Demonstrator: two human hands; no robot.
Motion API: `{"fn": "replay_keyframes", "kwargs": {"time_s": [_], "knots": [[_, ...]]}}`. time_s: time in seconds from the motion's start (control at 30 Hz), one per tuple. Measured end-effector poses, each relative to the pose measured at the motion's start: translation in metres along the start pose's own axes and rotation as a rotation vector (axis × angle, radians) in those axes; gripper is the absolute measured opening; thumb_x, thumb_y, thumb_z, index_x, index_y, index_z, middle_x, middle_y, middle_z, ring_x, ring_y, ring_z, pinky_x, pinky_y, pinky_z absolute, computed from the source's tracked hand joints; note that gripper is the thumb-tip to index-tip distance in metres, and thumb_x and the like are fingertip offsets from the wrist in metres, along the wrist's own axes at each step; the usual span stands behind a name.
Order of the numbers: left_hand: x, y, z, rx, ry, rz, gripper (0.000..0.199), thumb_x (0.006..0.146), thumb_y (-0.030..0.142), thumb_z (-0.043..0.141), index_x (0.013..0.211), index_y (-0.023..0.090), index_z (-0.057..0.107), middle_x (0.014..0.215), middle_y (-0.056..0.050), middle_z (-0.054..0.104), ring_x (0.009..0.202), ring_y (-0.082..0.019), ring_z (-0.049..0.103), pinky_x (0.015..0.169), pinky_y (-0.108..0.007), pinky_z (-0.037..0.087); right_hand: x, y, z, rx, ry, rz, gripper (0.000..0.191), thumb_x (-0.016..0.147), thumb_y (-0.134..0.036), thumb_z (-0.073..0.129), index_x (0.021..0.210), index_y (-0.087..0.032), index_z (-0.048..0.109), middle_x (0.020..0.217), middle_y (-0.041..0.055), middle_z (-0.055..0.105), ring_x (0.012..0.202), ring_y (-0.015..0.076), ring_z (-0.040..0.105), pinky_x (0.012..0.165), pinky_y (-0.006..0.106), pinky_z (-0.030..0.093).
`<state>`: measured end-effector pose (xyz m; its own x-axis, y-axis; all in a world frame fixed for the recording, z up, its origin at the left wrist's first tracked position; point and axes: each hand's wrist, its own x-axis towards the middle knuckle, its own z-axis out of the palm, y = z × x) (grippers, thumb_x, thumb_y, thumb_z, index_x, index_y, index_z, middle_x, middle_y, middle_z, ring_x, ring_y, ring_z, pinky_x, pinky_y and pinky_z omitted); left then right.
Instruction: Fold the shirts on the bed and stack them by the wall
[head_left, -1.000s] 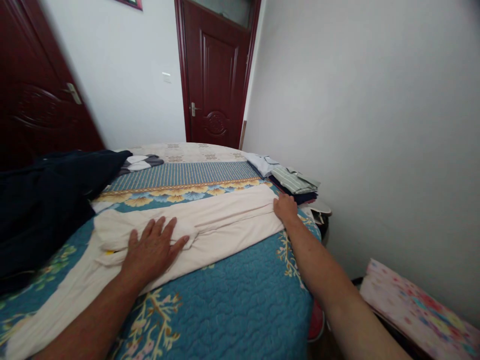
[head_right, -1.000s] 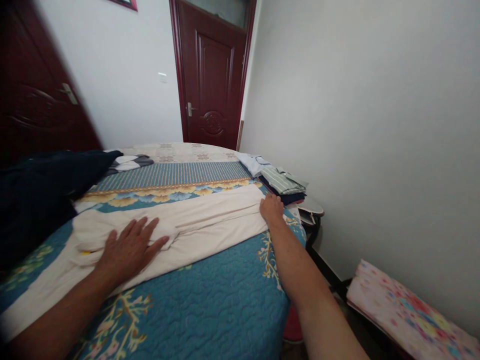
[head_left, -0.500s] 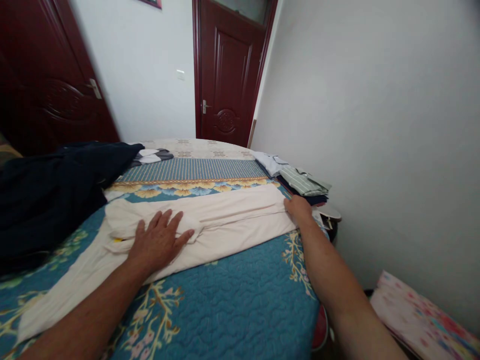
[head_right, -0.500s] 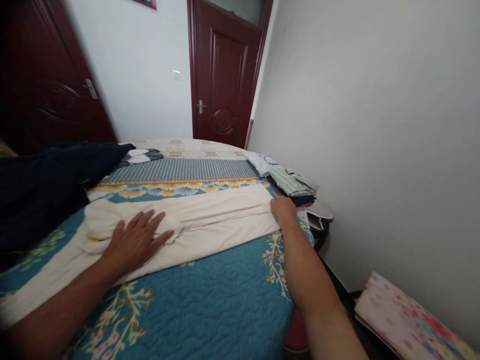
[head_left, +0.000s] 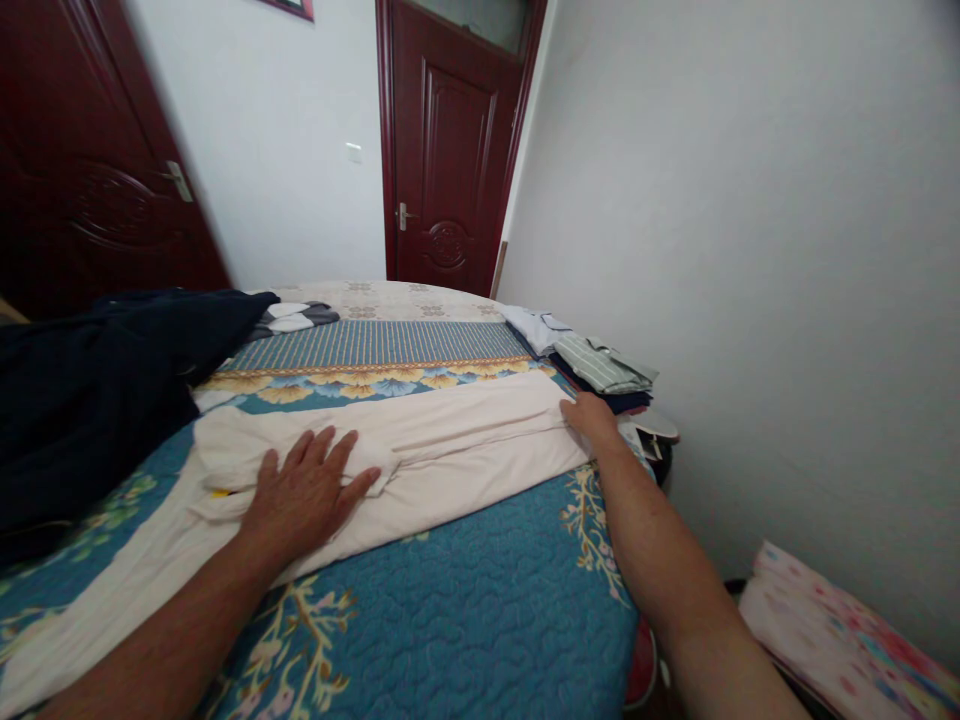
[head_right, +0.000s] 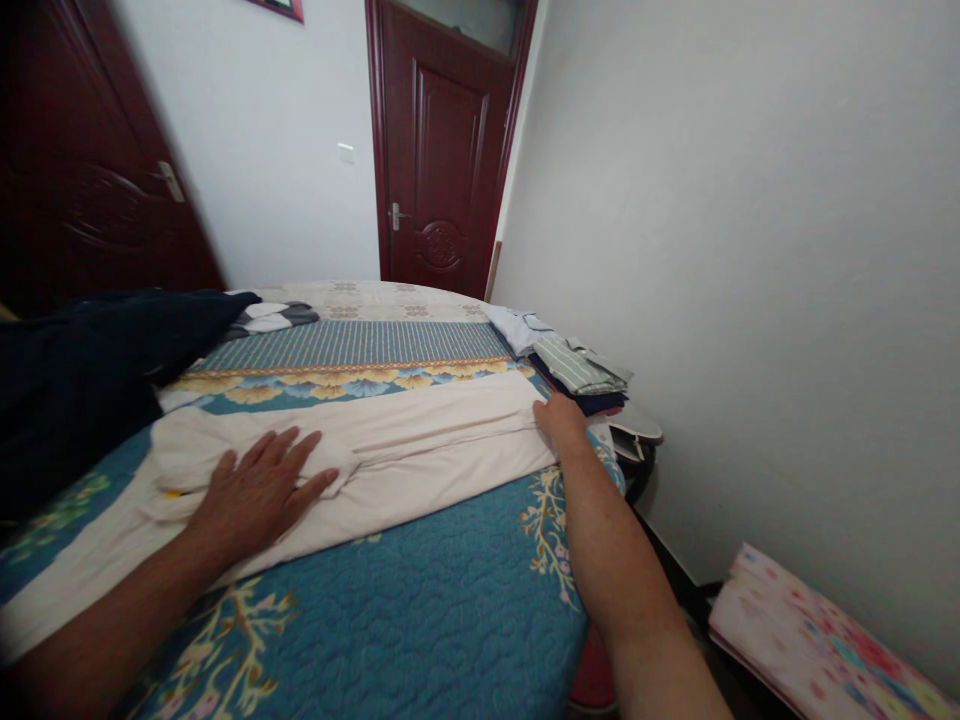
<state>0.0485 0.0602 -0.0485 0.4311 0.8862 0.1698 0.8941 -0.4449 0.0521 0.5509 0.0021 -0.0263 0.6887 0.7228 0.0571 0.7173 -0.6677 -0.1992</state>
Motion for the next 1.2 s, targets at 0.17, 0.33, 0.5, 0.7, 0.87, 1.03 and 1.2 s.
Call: {"fn": "replay_keyframes", "kwargs": {"time_s": [0.17, 0.33, 0.5, 0.7, 0.87, 1.03, 1.2], "knots": [[0.000, -0.001, 0.002, -0.014, 0.014, 0.004, 0.081, 0.100, 0.069, 0.036, 0.163, 0.019, 0.047, 0.171, -0.019, 0.038, 0.158, -0.045, 0.030, 0.121, -0.075, 0.022, 0.002, 0.008, 0.000, 0.080, 0.008, -0.071, 0.043, 0.099, -0.040, 0.053, 0.116, -0.010, 0.079, 0.117, 0.0175, 0.078, 0.109, 0.0262, 0.072, 0.088, 0.027, 0.049], [-0.001, 0.001, 0.001, -0.022, 0.010, -0.011, 0.079, 0.099, 0.068, 0.037, 0.162, 0.021, 0.048, 0.172, -0.018, 0.038, 0.159, -0.044, 0.029, 0.123, -0.071, 0.019, -0.003, 0.009, 0.000, 0.139, 0.042, -0.111, 0.037, 0.097, -0.035, 0.054, 0.113, -0.011, 0.077, 0.109, 0.0113, 0.079, 0.098, 0.0219, 0.071, 0.081, 0.025, 0.048], [-0.003, 0.005, -0.003, -0.035, -0.003, -0.026, 0.079, 0.100, 0.068, 0.036, 0.163, 0.021, 0.046, 0.172, -0.018, 0.036, 0.160, -0.042, 0.027, 0.124, -0.070, 0.016, -0.018, -0.005, -0.009, 0.129, 0.154, -0.146, 0.036, 0.100, -0.033, 0.049, 0.121, -0.013, 0.071, 0.112, 0.0120, 0.077, 0.104, 0.0233, 0.070, 0.088, 0.027, 0.048], [-0.004, 0.006, -0.004, -0.056, 0.010, -0.016, 0.077, 0.101, 0.066, 0.036, 0.162, 0.020, 0.048, 0.172, -0.019, 0.036, 0.160, -0.044, 0.026, 0.123, -0.073, 0.015, -0.069, -0.082, -0.024, -0.087, 0.255, -0.319, 0.034, 0.107, -0.033, 0.047, 0.133, -0.016, 0.061, 0.125, 0.0174, 0.072, 0.113, 0.0265, 0.069, 0.095, 0.032, 0.048], [-0.006, 0.007, -0.006, -0.066, 0.024, -0.023, 0.076, 0.101, 0.066, 0.038, 0.161, 0.021, 0.049, 0.171, -0.019, 0.038, 0.159, -0.043, 0.028, 0.124, -0.071, 0.015, -0.136, -0.163, -0.001, -0.227, 0.132, -0.538, 0.033, 0.106, -0.021, 0.036, 0.128, -0.016, 0.061, 0.119, 0.0179, 0.070, 0.095, 0.0261, 0.075, 0.081, 0.036, 0.057], [-0.006, 0.008, -0.007, -0.085, 0.011, -0.024, 0.079, 0.101, 0.069, 0.037, 0.161, 0.020, 0.049, 0.171, -0.020, 0.037, 0.159, -0.045, 0.027, 0.123, -0.073, 0.015, -0.165, -0.191, 0.014, -0.257, 0.034, -0.620, 0.035, 0.102, -0.013, 0.037, 0.127, -0.017, 0.061, 0.121, 0.0204, 0.068, 0.096, 0.0264, 0.076, 0.080, 0.038, 0.060], [-0.007, 0.008, -0.007, -0.093, 0.009, -0.024, 0.079, 0.101, 0.069, 0.037, 0.162, 0.020, 0.049, 0.172, -0.020, 0.036, 0.160, -0.045, 0.026, 0.123, -0.072, 0.015, -0.152, -0.176, 0.007, -0.208, 0.040, -0.537, 0.034, 0.106, -0.017, 0.038, 0.133, -0.015, 0.058, 0.121, 0.0206, 0.067, 0.100, 0.0280, 0.075, 0.085, 0.039, 0.058]]}}
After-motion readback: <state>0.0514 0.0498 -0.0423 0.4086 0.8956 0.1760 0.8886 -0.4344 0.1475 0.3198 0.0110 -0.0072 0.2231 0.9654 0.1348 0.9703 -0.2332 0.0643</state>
